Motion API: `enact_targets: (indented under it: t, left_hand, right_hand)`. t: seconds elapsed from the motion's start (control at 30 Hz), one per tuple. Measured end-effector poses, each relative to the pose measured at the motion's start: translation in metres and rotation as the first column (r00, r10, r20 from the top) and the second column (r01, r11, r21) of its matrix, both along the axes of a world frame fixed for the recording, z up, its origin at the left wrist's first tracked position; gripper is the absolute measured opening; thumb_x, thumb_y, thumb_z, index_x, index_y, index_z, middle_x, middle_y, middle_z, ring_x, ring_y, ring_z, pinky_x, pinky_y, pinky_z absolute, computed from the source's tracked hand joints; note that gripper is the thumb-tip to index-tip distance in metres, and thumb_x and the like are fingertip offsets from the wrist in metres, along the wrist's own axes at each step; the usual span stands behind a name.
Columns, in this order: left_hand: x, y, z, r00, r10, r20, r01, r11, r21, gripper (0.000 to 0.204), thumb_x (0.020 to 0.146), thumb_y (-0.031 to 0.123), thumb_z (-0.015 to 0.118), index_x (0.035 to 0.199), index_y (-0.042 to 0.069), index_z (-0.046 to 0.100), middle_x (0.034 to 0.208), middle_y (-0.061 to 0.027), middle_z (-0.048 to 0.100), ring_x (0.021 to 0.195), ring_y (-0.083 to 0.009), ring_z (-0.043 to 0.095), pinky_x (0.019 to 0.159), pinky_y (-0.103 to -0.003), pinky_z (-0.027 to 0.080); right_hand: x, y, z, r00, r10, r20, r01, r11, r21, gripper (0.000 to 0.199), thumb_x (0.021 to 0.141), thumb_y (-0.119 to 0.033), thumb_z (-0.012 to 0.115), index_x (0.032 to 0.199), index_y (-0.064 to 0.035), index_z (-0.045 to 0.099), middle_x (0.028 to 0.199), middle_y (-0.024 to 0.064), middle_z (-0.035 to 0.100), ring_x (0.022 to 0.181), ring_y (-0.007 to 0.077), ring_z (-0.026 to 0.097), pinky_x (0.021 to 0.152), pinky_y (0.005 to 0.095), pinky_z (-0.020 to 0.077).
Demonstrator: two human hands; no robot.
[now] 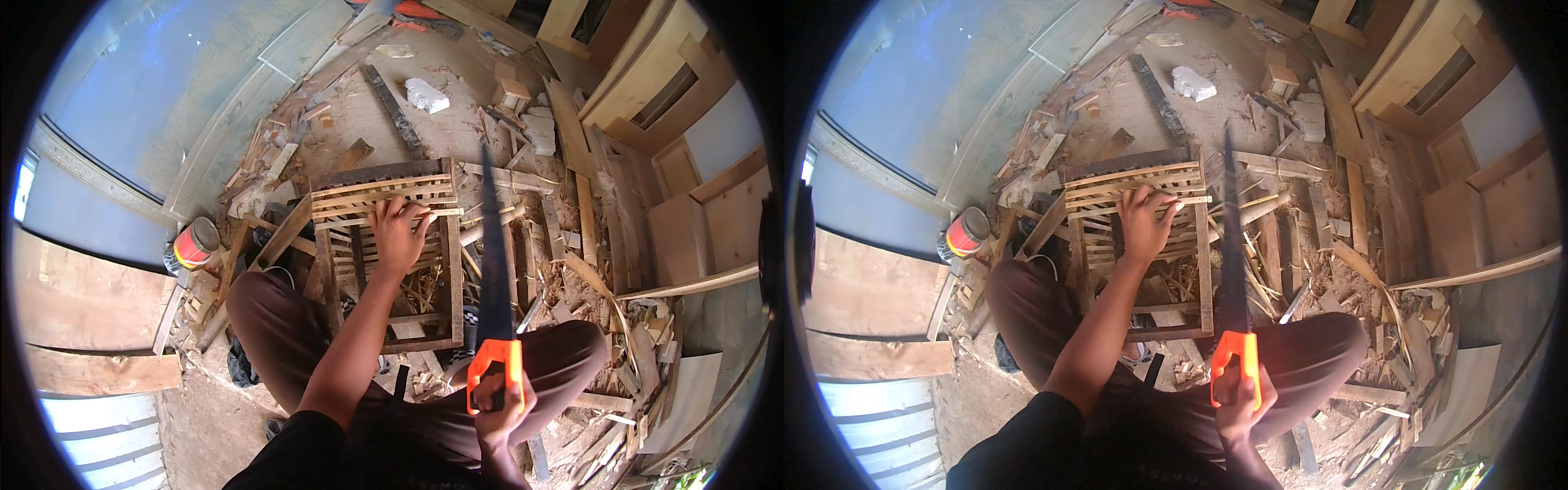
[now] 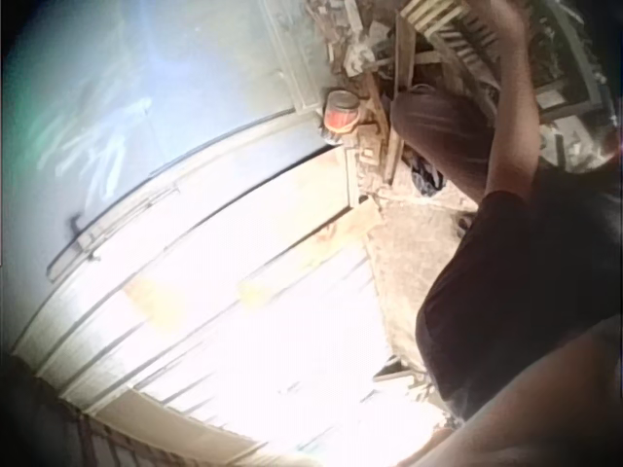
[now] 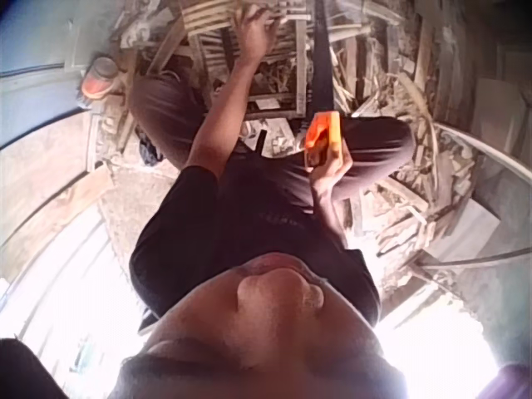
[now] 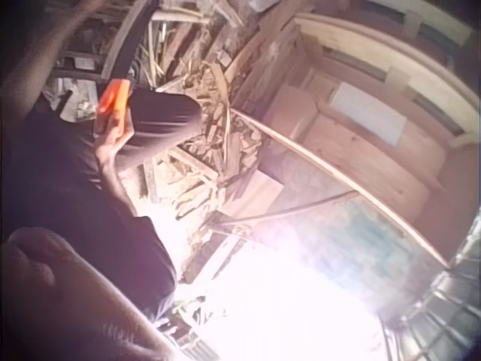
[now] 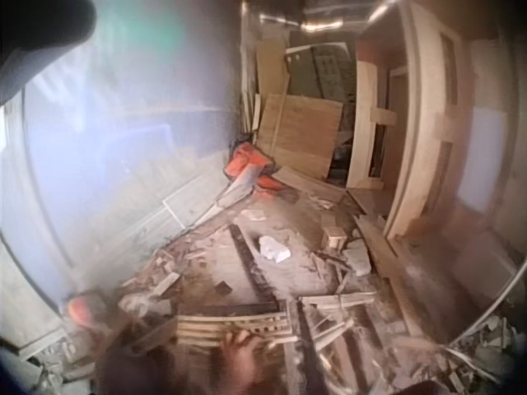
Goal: The person sits on the floor and dismantles a wooden chair frame using a hammer and a hand saw. They first use the hammer to loosen parts of the frame, then switch to the saw to cut through the wooden slats and frame members, separating the chair into smaller pieces.
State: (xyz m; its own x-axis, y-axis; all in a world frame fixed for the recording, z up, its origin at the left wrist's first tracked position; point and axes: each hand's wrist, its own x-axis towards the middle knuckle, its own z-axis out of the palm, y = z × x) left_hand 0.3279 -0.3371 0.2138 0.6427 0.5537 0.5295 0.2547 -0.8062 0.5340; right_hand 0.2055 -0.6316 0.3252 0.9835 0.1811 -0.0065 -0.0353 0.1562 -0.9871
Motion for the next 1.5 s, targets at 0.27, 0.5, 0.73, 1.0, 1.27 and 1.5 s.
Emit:
enact_targets:
  t: [0.27,0.5,0.73,1.0,1.27,1.5]
  left_hand:
    - [0.029,0.04,0.048,0.985,0.17,-0.032,-0.164,0.978,0.129,0.026,0.096,0.039,0.072,0.109,0.017,0.079,0.119,-0.0079,0.071,0.115,-0.0315,0.061,0.104,-0.055,0.04]
    - [0.039,0.052,0.022,0.953,0.2,-0.226,-0.147,0.962,0.23,0.047,0.1,0.059,0.059,0.132,0.026,0.071,0.125,-0.0079,0.068,0.132,-0.0289,0.056,0.123,-0.06,0.023]
    - [0.038,0.053,0.022,0.946,0.227,-0.231,-0.171,0.955,0.241,0.047,0.1,0.059,0.058,0.132,0.026,0.071,0.122,-0.0075,0.068,0.127,-0.0273,0.06,0.124,-0.058,0.022]
    - [0.042,0.051,0.023,0.948,0.232,-0.219,-0.179,0.955,0.236,0.049,0.1,0.06,0.058,0.131,0.026,0.072,0.122,-0.0076,0.067,0.125,-0.0274,0.06,0.124,-0.057,0.022]
    - [0.041,0.051,0.019,0.926,0.247,-0.285,-0.184,0.956,0.23,0.055,0.097,0.067,0.057,0.131,0.026,0.072,0.125,-0.0094,0.067,0.127,-0.0322,0.058,0.124,-0.059,0.022]
    - [0.046,0.085,0.02,0.904,0.285,-0.318,-0.234,0.953,0.191,0.061,0.097,0.073,0.053,0.136,0.03,0.07,0.132,-0.0117,0.066,0.133,-0.0362,0.055,0.124,-0.061,0.022]
  right_hand:
    - [0.1,0.053,-0.039,0.943,0.053,0.33,-0.011,0.992,-0.129,0.06,0.104,-0.059,0.053,0.076,-0.0064,0.048,0.057,-0.0017,0.044,0.048,0.0081,0.04,0.045,0.0275,0.0275]
    - [0.133,0.096,-0.097,0.911,0.115,0.397,-0.081,0.991,-0.102,0.045,0.11,-0.039,0.049,0.078,-0.0074,0.048,0.059,-0.0023,0.042,0.05,0.0076,0.037,0.048,0.027,0.0264]
    - [0.137,0.105,-0.098,0.927,0.128,0.352,-0.098,0.99,-0.102,0.046,0.11,-0.04,0.048,0.077,-0.0073,0.048,0.059,-0.0022,0.042,0.049,0.0077,0.038,0.047,0.0269,0.0273]
    - [0.139,0.105,-0.108,0.942,0.101,0.32,-0.076,0.993,-0.092,0.049,0.106,-0.045,0.057,0.076,-0.006,0.049,0.06,-0.0053,0.046,0.056,0.0037,0.04,0.05,0.0247,0.0266]
    - [0.114,0.086,-0.129,0.957,0.087,0.277,-0.082,0.996,-0.03,0.049,0.107,-0.046,0.057,0.079,-0.0067,0.048,0.063,-0.0077,0.043,0.056,0.003,0.036,0.05,0.0245,0.0252]
    - [0.03,0.0,-0.152,0.967,-0.212,0.139,0.215,0.976,-0.013,0.051,0.103,-0.049,0.058,0.088,-0.0001,0.063,0.057,-0.0052,0.045,0.048,0.0047,0.043,0.047,0.0239,0.031]
